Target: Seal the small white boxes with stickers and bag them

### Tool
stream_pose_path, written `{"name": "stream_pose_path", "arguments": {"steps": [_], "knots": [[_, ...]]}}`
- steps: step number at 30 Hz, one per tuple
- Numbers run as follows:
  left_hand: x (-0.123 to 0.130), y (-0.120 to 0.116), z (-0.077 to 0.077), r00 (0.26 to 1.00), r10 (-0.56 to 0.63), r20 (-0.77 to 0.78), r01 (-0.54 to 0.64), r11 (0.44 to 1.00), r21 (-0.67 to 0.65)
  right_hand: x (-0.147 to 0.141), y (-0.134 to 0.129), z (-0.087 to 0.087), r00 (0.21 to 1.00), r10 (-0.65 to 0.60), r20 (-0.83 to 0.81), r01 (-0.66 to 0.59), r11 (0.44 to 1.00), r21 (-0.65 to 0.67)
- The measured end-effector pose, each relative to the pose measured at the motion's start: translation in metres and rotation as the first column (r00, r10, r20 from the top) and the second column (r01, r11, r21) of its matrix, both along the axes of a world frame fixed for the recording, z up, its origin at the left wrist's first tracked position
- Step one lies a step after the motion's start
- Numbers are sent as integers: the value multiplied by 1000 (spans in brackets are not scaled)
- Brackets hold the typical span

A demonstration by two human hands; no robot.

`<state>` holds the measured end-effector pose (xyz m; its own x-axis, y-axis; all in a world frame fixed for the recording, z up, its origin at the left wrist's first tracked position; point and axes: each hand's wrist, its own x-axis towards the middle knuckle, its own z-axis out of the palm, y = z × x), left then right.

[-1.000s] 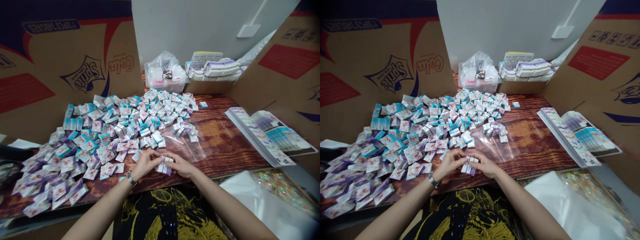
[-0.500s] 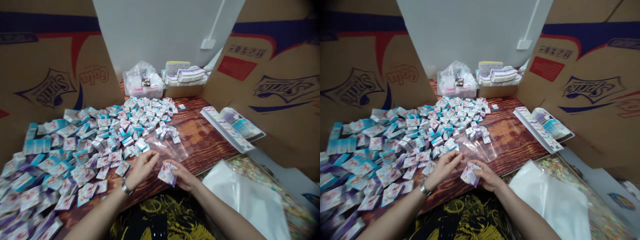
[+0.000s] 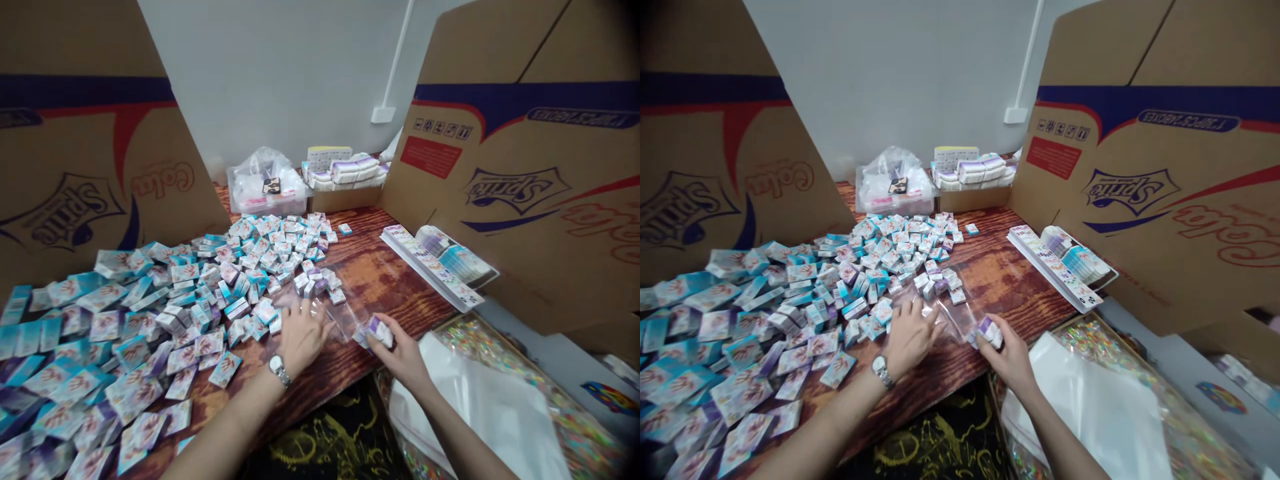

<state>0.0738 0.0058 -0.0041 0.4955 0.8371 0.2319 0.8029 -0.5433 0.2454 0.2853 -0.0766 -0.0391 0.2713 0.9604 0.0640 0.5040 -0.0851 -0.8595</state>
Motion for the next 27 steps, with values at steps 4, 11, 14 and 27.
{"name": "stream_pose_path", "arguments": {"steps": [4,11,14,27], "knots": [[-15,1,-12,994,66,-85,-64,998,27,-28,29,-10,921,66,384,-127,983,135],[-21,-10,-29,994,78,-80,-79,997,-9,-49,66,-25,837,151,526,-212,976,58],[-22,-12,-31,994,103,-23,-103,995,-7,-53,76,-27,853,179,491,-227,973,40],[-23,-3,-49,939,174,297,-105,967,-234,-72,106,-30,833,448,325,-496,864,80]]}}
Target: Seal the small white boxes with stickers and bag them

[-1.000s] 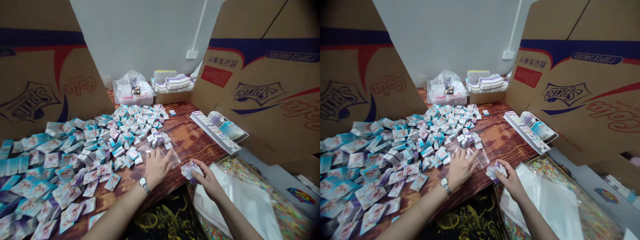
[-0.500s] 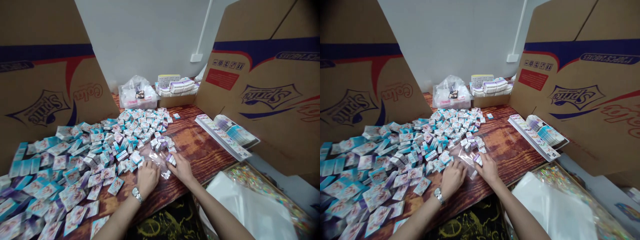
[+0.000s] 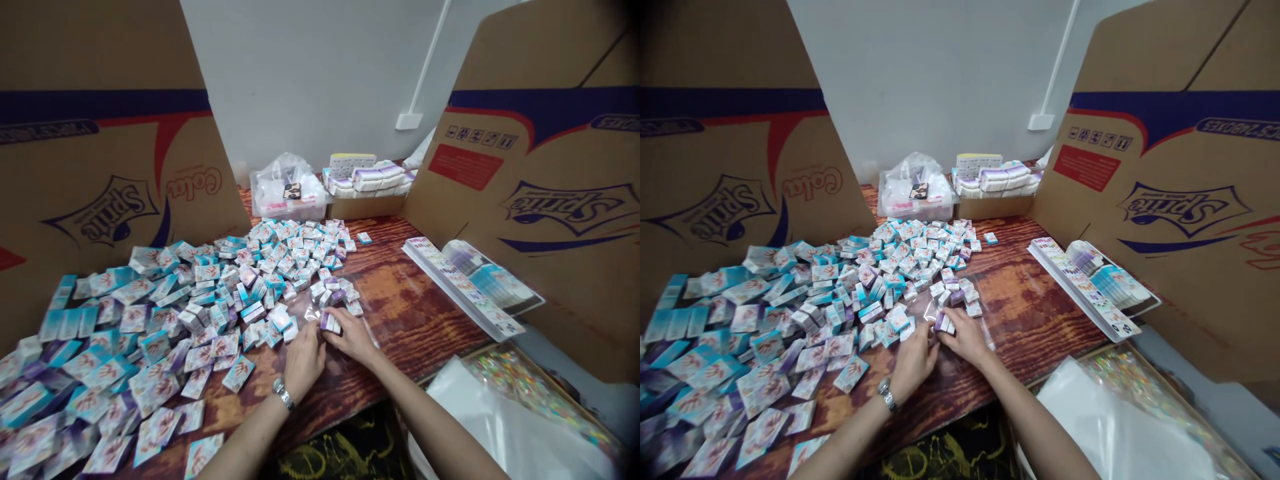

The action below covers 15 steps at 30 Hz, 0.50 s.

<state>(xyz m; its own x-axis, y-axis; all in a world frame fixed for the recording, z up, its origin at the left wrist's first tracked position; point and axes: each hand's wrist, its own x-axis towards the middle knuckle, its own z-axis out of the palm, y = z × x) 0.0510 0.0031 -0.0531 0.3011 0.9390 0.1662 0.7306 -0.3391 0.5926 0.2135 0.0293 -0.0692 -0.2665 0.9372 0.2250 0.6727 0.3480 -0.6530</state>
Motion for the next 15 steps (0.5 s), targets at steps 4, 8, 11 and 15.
{"name": "stream_pose_path", "arguments": {"steps": [4,8,11,15], "knots": [[-4,-2,-4,998,55,39,-55,998,1,-11,2,2,997,-72,-30,71,997,-4],[-6,-6,-4,977,123,172,-127,992,16,-27,5,2,981,-178,-73,179,984,18],[-9,-9,-6,949,161,272,-172,985,18,-37,9,2,980,-194,-51,196,980,44],[-11,-11,-9,933,159,324,-170,985,7,-48,19,0,964,-256,77,254,967,35]]}}
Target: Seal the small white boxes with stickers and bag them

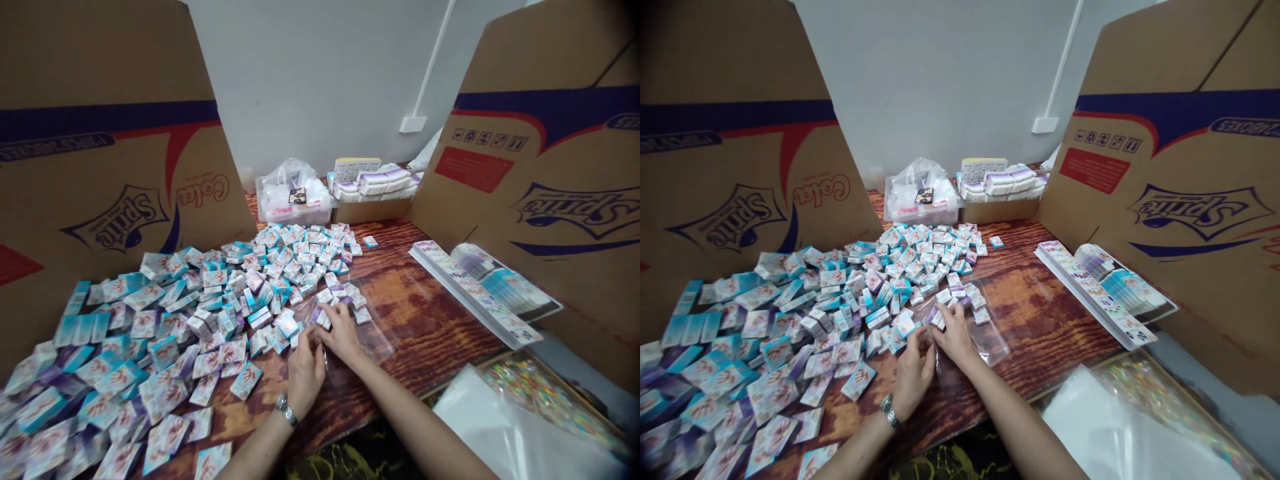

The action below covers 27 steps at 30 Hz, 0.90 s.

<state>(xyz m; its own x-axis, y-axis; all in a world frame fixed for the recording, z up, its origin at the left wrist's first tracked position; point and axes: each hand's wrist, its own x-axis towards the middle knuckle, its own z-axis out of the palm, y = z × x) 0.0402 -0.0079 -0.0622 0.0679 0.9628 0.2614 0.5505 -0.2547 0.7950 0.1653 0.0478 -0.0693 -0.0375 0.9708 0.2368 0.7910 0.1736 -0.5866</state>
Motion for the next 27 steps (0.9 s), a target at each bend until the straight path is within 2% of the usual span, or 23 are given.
{"name": "stream_pose_path", "arguments": {"steps": [4,7,12,16,22,27], "knots": [[1,-1,1,998,-53,32,53,998,-19,-7,8,-3,993,-94,72,97,995,-35],[0,0,0,994,-74,75,77,996,-41,-8,7,-4,990,-104,92,108,993,-44],[-3,3,-2,986,-96,138,107,991,-77,-3,-1,-4,1000,17,-8,-16,998,68],[-3,7,2,978,-139,153,152,985,-80,0,5,-13,991,111,77,-120,983,137],[-3,13,10,966,-215,141,224,973,-54,6,16,-23,988,88,128,-108,982,157],[-6,17,6,958,-249,141,262,962,-80,10,13,-21,982,129,138,-154,970,187]]}}
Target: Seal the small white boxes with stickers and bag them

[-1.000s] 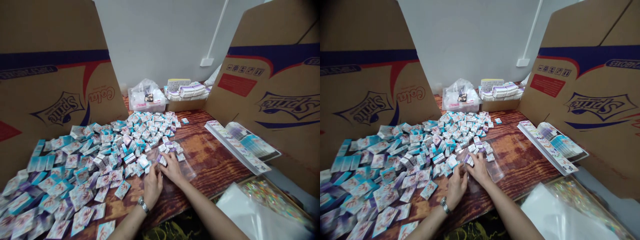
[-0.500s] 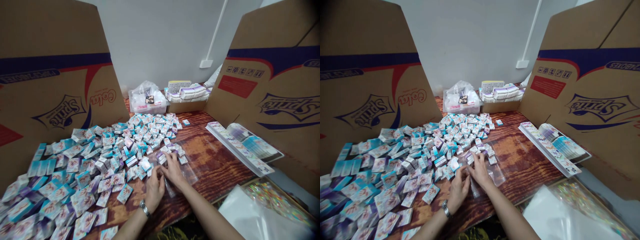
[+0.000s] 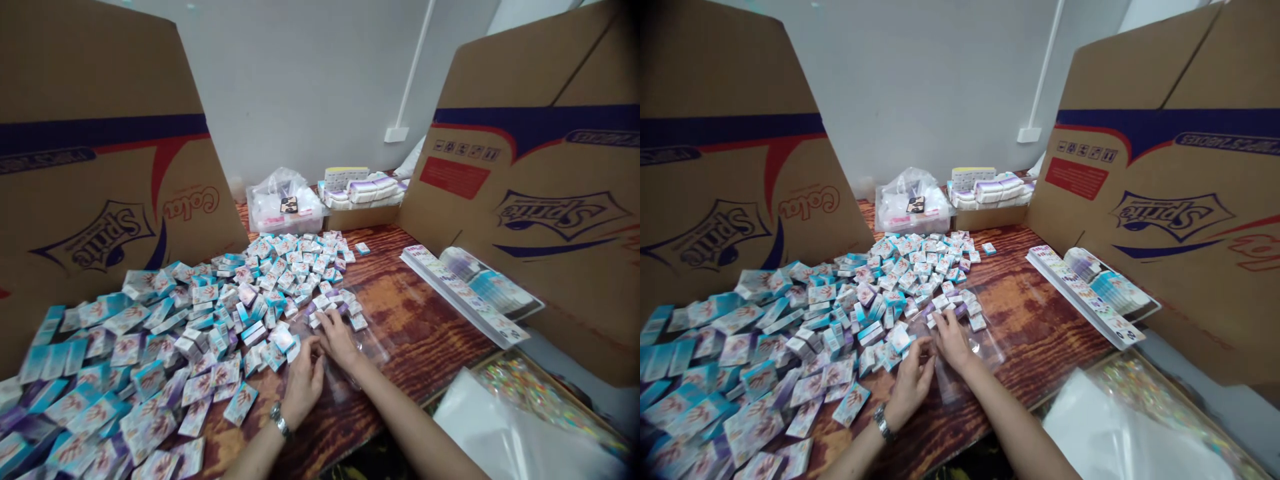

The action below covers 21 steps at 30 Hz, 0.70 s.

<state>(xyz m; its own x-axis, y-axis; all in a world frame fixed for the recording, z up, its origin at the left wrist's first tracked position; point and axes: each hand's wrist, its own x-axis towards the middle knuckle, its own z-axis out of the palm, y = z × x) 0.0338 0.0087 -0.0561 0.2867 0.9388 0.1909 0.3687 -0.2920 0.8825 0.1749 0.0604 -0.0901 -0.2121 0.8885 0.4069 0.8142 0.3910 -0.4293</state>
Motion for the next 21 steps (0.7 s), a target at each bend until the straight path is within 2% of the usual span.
{"name": "stream_pose_path", "arguments": {"steps": [11,17,19,21], "knots": [[-3,1,4,993,-22,-115,30,997,65,0,-1,-12,996,-38,-83,42,998,50],[-4,6,5,990,0,-142,7,999,48,11,-15,-3,986,39,-163,-31,998,52],[-5,7,7,987,3,-163,7,998,55,21,-20,-1,977,-8,-213,20,998,57],[-6,8,10,983,4,-185,8,998,60,30,-21,-1,972,-108,-209,121,991,50]]}}
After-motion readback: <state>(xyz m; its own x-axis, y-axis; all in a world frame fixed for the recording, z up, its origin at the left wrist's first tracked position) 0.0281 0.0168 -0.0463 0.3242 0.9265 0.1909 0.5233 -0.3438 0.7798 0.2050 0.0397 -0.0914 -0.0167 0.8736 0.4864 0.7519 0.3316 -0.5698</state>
